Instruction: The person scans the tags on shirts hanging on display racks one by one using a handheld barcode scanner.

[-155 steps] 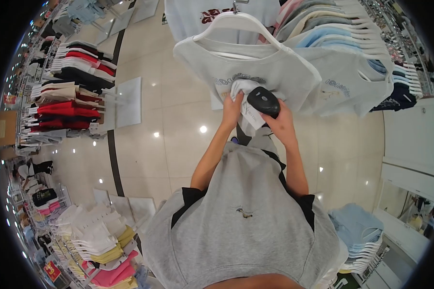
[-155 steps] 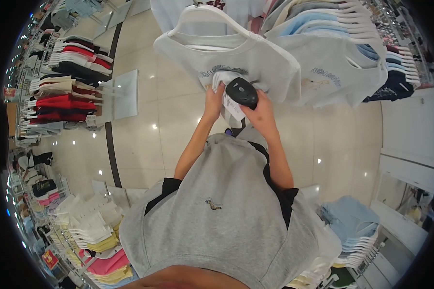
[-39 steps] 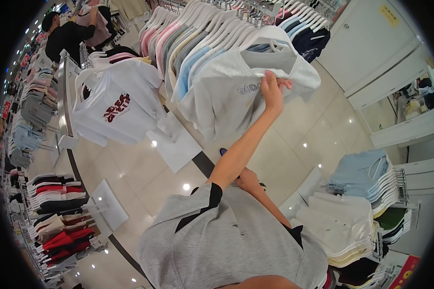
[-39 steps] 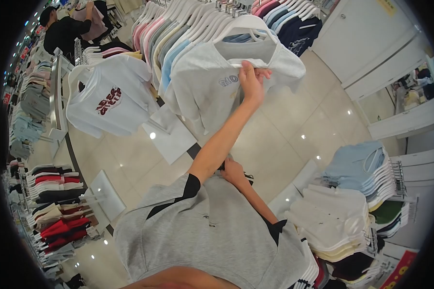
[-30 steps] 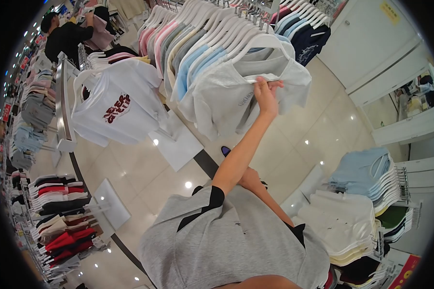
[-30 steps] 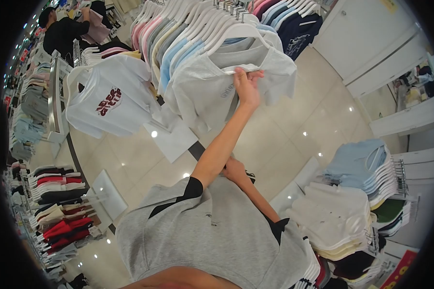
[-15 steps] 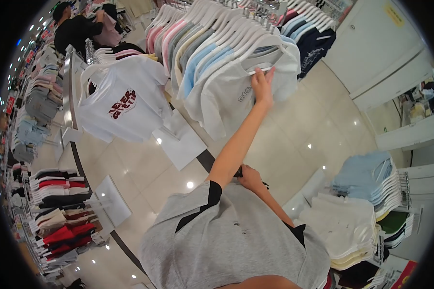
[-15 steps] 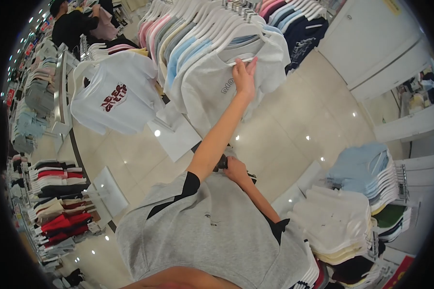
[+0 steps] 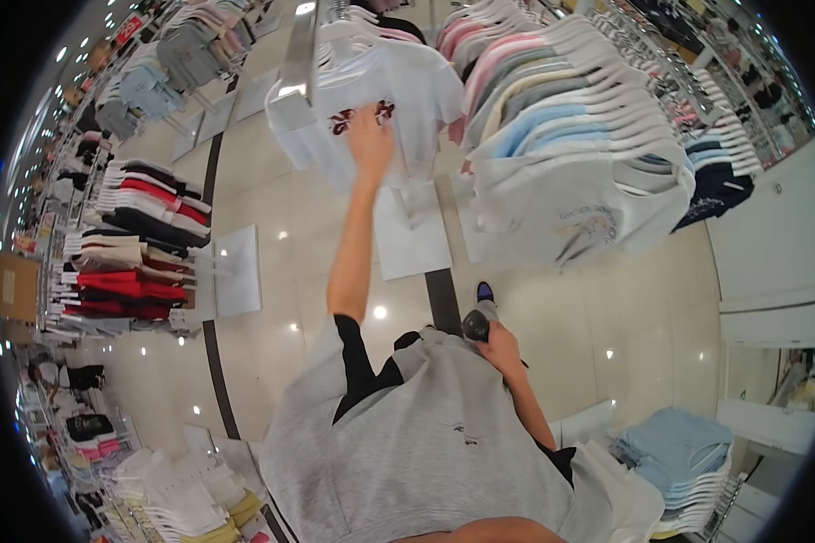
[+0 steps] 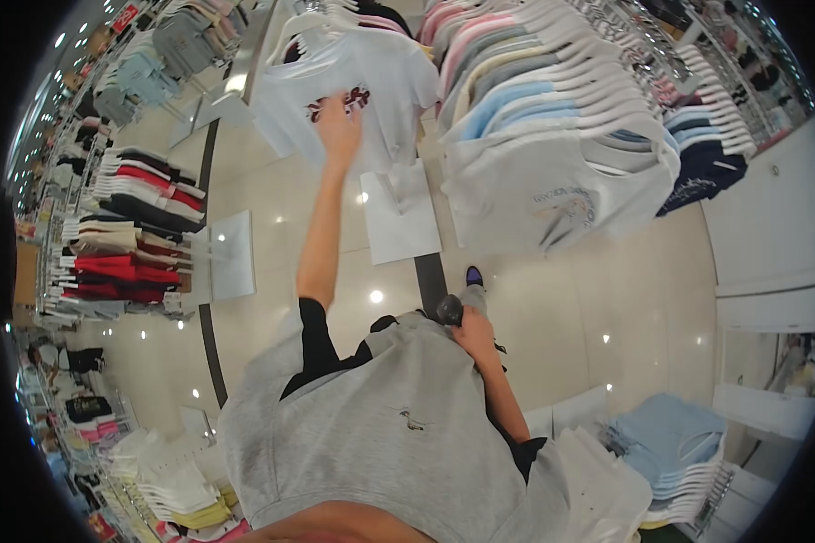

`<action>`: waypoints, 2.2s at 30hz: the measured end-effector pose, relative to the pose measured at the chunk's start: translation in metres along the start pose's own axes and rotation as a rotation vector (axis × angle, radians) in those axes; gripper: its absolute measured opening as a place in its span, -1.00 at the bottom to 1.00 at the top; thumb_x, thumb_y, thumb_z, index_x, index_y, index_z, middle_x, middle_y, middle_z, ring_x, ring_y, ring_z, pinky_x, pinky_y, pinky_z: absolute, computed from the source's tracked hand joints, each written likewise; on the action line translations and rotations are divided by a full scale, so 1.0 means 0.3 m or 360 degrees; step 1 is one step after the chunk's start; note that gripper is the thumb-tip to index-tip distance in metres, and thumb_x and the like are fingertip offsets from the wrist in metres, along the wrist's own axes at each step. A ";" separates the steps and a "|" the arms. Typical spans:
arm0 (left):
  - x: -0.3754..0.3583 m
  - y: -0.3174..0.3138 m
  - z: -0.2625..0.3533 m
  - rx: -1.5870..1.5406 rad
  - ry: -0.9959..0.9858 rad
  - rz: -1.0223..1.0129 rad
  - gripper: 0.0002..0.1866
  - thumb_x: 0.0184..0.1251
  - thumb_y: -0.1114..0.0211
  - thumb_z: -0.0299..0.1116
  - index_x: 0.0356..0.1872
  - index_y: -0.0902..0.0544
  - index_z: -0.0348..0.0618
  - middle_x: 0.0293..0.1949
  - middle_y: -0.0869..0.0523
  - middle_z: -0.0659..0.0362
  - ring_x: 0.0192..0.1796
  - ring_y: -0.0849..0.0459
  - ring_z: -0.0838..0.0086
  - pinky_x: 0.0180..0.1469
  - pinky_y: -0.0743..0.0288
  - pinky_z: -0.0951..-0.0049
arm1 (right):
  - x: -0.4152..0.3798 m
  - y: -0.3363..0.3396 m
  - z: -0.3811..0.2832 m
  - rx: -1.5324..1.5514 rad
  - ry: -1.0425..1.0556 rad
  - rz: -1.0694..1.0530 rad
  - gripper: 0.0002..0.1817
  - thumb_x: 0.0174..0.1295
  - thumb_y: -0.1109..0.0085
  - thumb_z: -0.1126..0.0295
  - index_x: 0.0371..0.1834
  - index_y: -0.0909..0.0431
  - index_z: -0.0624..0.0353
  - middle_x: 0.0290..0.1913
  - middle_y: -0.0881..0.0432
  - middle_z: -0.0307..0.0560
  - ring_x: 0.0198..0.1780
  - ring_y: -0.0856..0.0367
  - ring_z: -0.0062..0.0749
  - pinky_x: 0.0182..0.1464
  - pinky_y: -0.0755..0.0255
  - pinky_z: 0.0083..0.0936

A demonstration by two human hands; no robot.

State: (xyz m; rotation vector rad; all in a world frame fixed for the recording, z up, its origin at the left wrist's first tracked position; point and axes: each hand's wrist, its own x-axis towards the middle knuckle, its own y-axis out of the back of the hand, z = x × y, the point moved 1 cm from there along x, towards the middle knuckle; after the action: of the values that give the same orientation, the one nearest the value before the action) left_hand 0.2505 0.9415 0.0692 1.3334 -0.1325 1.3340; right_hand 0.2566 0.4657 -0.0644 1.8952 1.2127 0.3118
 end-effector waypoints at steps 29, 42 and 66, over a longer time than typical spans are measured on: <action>-0.664 0.888 0.398 -0.0711 0.0034 -0.0458 -0.76 0.01 -0.46 -0.45 -0.58 -0.52 -0.28 -0.45 -0.40 0.13 -0.49 -0.41 0.31 -0.47 -0.31 0.34 | 0.503 -0.338 0.036 0.0976 0.0613 -0.0271 -0.19 -0.21 -0.50 0.45 0.28 -0.44 0.17 0.39 -0.29 0.17 0.31 -0.39 -0.03 0.37 -0.23 -0.25; -1.068 0.571 0.163 -0.0954 0.0857 -0.0988 -0.47 0.29 -0.29 -0.38 0.25 -0.35 -0.24 0.18 -0.52 -0.08 0.10 -0.57 0.30 0.12 -0.46 0.35 | 0.281 0.079 -0.372 0.1703 -0.0113 -0.0572 -0.68 0.00 -0.33 0.48 -0.12 -0.61 0.29 -0.36 -0.66 -0.19 -0.41 -0.59 -0.53 -0.33 -0.48 -0.57; -0.785 0.480 0.343 -0.2233 0.1686 -0.0546 -0.72 0.51 -0.14 -0.20 -0.04 -0.54 -0.23 -0.16 -0.65 0.23 -0.08 -0.59 0.57 0.01 -0.49 0.49 | -0.037 0.156 -0.433 0.0390 0.0318 -0.0078 -0.53 -0.05 -0.29 0.37 -0.02 -0.48 0.24 -0.21 -0.64 0.22 -0.16 -0.61 0.19 -0.14 -0.47 -0.12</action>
State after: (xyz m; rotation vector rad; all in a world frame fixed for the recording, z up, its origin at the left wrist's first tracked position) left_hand 0.1252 0.6792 0.0213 -0.5440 -0.0625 1.0599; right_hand 0.2031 0.5154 0.0532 2.0773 1.4852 0.3454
